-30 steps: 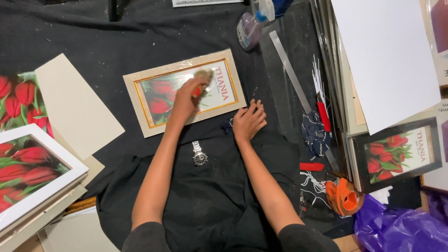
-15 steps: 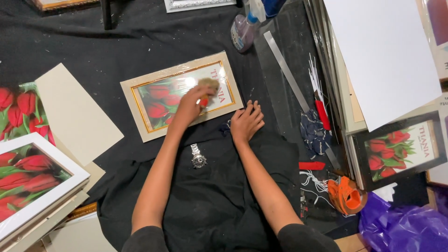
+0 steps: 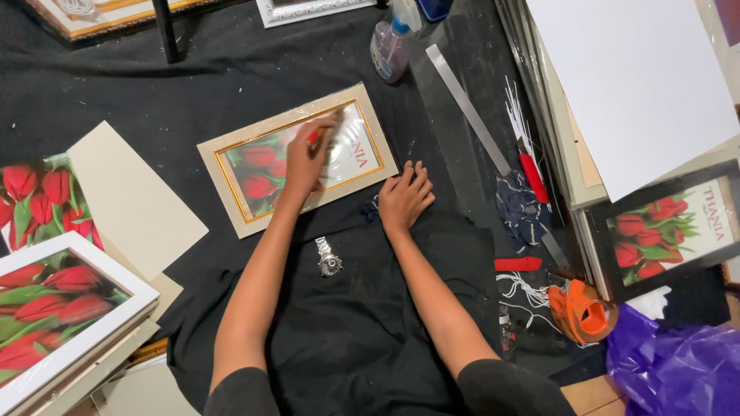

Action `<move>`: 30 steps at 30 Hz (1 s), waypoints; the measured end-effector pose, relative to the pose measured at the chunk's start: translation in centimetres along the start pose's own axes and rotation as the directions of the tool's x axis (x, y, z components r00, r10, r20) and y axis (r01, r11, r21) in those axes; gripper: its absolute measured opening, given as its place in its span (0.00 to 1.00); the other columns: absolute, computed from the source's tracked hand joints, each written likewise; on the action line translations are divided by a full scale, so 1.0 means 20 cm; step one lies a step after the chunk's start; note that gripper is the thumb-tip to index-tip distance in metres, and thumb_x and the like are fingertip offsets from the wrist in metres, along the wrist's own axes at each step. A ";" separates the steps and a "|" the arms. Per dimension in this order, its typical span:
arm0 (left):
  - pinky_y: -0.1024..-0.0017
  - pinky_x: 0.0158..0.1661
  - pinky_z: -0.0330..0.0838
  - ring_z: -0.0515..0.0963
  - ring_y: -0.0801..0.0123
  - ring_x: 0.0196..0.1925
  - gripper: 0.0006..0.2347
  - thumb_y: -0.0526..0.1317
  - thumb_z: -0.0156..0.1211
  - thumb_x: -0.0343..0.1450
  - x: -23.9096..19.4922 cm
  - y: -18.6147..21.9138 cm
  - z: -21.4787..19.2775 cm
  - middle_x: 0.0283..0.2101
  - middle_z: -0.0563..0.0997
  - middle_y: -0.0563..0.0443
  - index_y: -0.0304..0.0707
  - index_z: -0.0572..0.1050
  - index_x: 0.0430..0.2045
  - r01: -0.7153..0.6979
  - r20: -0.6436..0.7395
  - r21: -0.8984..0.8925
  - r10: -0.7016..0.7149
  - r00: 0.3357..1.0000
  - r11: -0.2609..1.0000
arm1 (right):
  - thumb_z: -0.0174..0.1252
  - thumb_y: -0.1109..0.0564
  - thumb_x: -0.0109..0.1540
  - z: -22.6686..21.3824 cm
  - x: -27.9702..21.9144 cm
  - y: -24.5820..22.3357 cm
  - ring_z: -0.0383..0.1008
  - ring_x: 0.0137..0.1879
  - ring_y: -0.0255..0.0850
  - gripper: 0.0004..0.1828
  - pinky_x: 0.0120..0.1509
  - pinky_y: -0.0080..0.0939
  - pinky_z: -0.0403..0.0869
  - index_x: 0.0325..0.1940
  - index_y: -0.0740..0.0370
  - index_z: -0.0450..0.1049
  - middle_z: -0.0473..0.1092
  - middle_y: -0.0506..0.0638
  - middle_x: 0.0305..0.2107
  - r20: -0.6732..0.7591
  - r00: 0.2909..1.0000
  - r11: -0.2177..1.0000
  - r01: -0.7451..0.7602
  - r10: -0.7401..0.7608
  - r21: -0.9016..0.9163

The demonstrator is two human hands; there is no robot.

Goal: Brushing the back of wooden picture frames to remove dust and organizing them on a workspace.

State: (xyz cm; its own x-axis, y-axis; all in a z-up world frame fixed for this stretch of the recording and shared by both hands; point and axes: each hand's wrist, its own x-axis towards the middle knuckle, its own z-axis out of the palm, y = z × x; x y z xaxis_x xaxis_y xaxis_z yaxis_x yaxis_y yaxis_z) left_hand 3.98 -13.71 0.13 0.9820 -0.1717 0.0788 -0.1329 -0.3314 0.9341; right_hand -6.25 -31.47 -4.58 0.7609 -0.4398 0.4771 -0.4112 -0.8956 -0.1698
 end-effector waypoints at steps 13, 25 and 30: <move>0.48 0.62 0.70 0.75 0.41 0.62 0.16 0.29 0.57 0.73 0.12 -0.11 0.23 0.55 0.76 0.43 0.57 0.77 0.48 -0.071 0.093 0.321 0.043 0.995 0.944 | 0.49 0.61 0.63 0.00 0.00 0.00 0.69 0.56 0.51 0.13 0.50 0.51 0.63 0.50 0.59 0.72 0.68 0.54 0.48 -0.013 1.000 1.000 -0.004 0.004 0.001; 0.57 0.54 0.77 0.80 0.54 0.54 0.11 0.33 0.59 0.76 0.07 0.06 0.25 0.44 0.75 0.54 0.56 0.77 0.48 0.085 -0.271 0.120 -0.050 0.961 0.989 | 0.51 0.61 0.59 0.05 -0.01 0.02 0.70 0.56 0.50 0.17 0.51 0.51 0.64 0.52 0.58 0.74 0.68 0.53 0.49 0.000 0.998 0.997 -0.065 0.065 0.033; 0.50 0.55 0.76 0.81 0.47 0.50 0.16 0.35 0.58 0.73 0.16 -0.07 0.37 0.40 0.76 0.53 0.69 0.78 0.47 0.023 0.151 0.303 -0.072 0.986 0.953 | 0.52 0.60 0.58 0.08 -0.02 0.03 0.71 0.56 0.51 0.16 0.50 0.52 0.65 0.51 0.58 0.74 0.68 0.52 0.48 -0.006 0.997 0.997 -0.071 0.071 0.027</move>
State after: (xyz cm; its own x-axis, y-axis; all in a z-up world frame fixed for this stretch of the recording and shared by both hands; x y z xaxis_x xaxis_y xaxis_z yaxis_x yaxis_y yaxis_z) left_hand 6.34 -20.60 -3.43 0.9576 -0.2851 -0.0420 -0.1443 -0.6006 0.7864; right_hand -5.98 -31.88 -6.25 0.7271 -0.5018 0.4686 -0.4504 -0.8637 -0.2261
